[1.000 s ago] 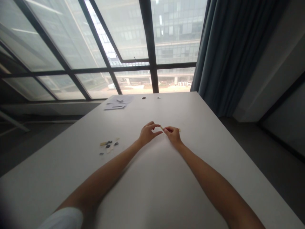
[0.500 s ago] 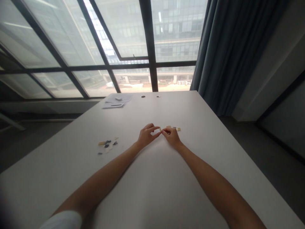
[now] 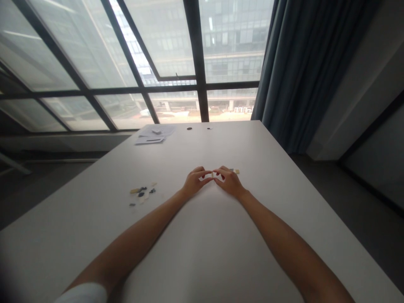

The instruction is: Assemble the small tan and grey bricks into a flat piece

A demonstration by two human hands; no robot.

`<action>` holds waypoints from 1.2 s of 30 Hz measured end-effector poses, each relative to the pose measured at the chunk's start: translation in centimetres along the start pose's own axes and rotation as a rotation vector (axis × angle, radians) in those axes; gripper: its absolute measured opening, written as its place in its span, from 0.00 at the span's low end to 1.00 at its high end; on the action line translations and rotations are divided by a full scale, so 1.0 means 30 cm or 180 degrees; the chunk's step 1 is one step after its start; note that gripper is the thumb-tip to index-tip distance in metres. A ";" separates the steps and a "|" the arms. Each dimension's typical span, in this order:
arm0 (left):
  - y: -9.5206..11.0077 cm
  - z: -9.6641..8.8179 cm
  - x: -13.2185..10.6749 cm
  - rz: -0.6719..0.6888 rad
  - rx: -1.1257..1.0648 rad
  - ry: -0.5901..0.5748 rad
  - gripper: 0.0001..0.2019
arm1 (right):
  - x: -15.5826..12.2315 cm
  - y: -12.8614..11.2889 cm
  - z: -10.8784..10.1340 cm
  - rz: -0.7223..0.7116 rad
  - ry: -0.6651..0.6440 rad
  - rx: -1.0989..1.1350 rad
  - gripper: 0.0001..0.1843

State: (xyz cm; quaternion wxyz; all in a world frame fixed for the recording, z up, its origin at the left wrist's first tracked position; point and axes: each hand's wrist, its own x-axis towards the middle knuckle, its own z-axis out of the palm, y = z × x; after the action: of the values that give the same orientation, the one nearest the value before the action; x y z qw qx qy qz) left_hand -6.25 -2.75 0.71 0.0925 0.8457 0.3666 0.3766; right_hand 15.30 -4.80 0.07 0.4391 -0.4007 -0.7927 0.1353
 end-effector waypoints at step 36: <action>-0.023 0.020 -0.007 0.0052 -0.0015 0.0020 0.15 | 0.000 -0.015 -0.004 -0.0098 -0.0065 -0.0131 0.08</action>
State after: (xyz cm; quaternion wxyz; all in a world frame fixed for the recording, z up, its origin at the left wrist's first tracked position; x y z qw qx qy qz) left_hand -6.30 -2.33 -0.13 0.0903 0.8473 0.3590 0.3809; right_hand 15.16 -5.11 0.39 0.4247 -0.3960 -0.8058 0.1163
